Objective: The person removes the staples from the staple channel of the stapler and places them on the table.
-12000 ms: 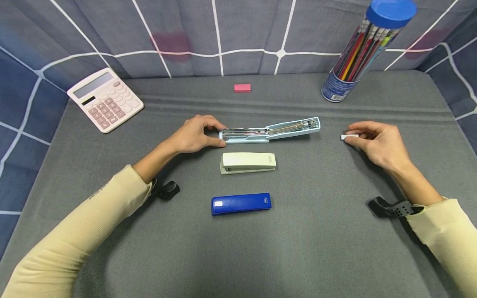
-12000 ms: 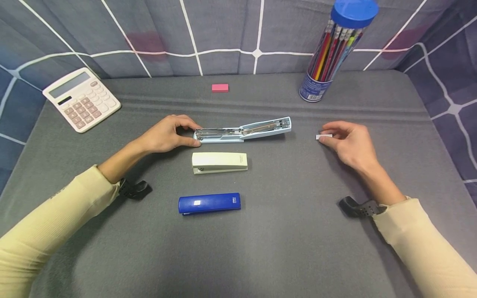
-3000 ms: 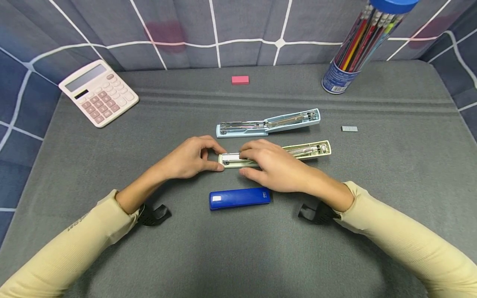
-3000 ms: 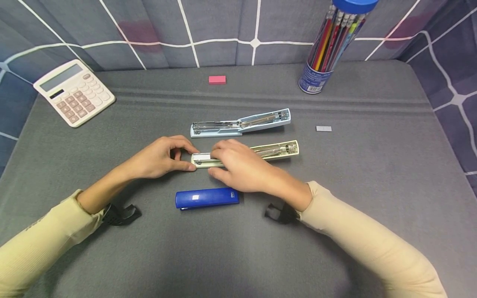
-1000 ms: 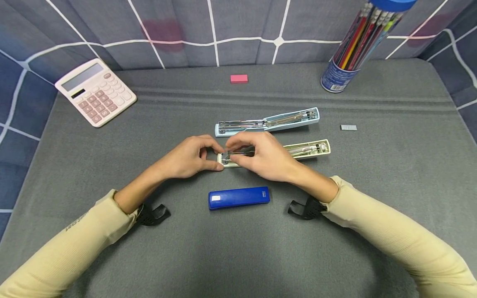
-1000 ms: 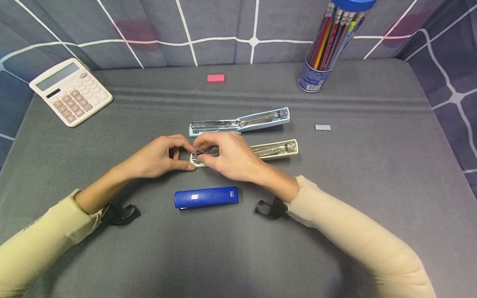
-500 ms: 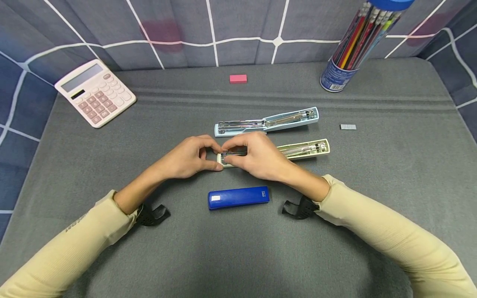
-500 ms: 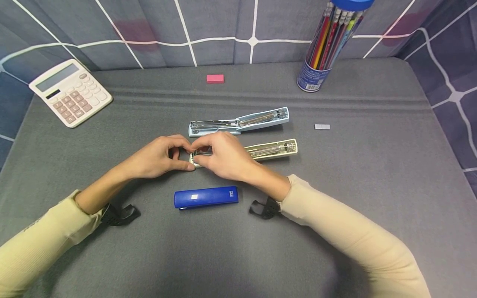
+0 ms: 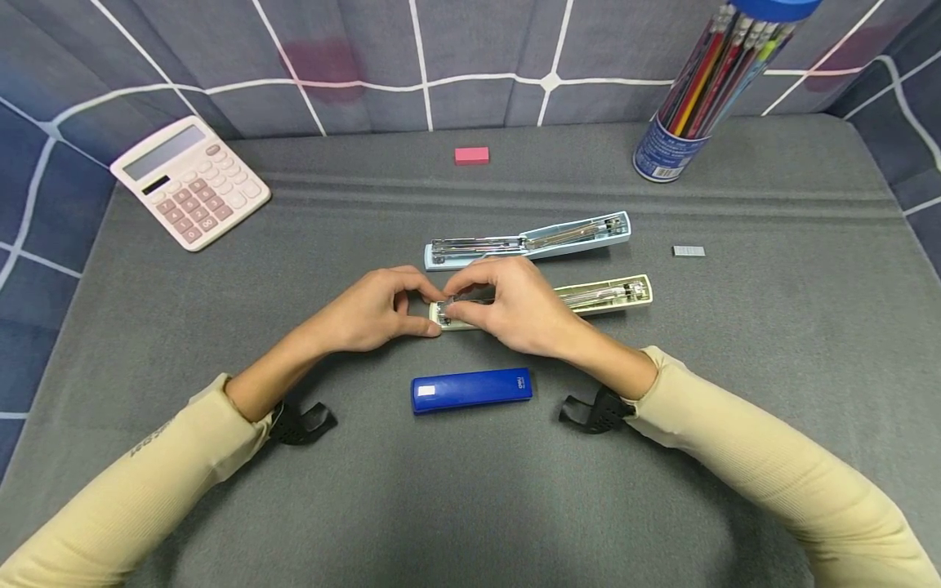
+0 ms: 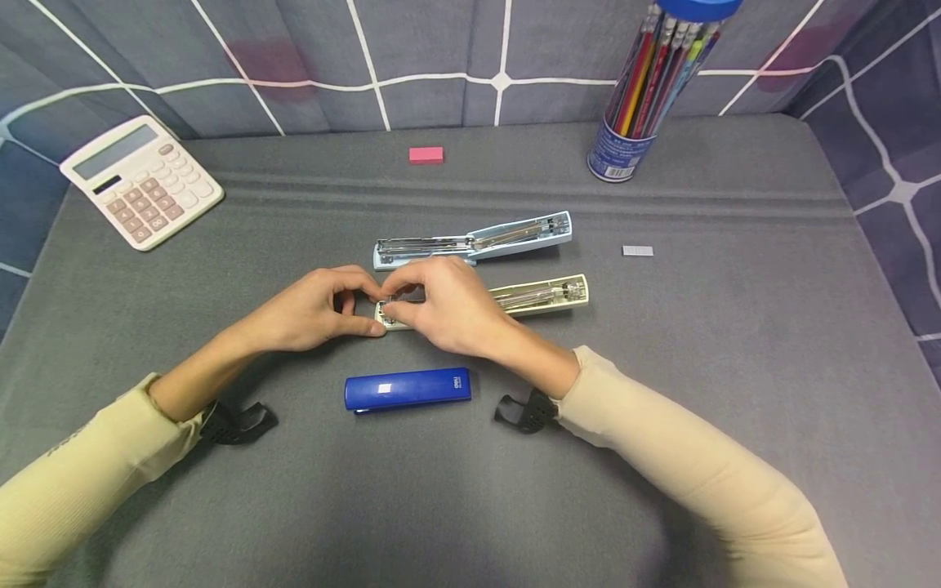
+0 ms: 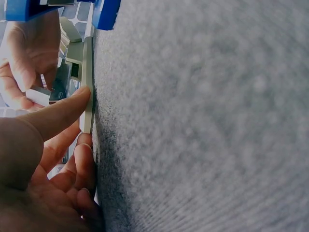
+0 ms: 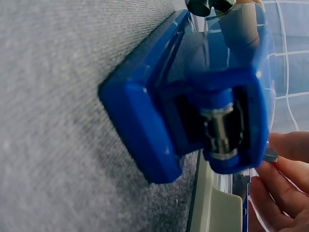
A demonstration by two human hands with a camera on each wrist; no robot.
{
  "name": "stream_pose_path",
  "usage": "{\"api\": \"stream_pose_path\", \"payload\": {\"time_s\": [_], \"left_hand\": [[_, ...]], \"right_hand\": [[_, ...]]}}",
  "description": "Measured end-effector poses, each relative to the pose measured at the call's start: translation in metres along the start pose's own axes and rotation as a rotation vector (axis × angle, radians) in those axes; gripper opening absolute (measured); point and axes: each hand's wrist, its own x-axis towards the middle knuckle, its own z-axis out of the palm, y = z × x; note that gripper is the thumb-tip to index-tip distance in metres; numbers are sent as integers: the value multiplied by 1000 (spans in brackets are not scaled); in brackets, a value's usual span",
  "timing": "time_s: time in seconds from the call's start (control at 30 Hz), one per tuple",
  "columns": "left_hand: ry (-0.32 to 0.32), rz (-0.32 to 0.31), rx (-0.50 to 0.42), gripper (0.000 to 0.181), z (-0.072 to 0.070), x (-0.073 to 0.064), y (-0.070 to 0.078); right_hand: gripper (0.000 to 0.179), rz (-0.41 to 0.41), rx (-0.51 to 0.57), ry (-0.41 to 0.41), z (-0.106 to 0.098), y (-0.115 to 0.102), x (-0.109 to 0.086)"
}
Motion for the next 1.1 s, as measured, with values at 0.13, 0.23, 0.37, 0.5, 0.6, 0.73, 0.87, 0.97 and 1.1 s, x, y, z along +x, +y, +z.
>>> {"api": "stream_pose_path", "payload": {"time_s": [0.13,0.23,0.37,0.5,0.6,0.73,0.87,0.97,1.1], "left_hand": [[-2,1,-1,32,0,1,0],[-3,0,-1,32,0,0,0],[-1,-1,1,32,0,0,-1],[2,5,6,32,0,0,-1],[5,9,8,32,0,0,-1],[4,8,7,33,0,1,-1],[4,8,7,32,0,1,0],[5,7,10,31,0,1,0],[1,4,13,31,0,1,0]], "right_hand": [[12,17,4,-23,-1,1,-1],[15,15,-6,-39,0,2,-2],[17,-38,-51,-28,4,4,-2],[15,-73,-109,-9,6,3,-1],[15,-63,-140,-15,5,2,-1],[19,-45,-209,-63,1,-1,-1],[22,-68,-321,-121,-4,-4,-2],[23,-96,-365,-134,-7,-6,-3],[21,-107,-347,-116,-10,-7,-6]]}}
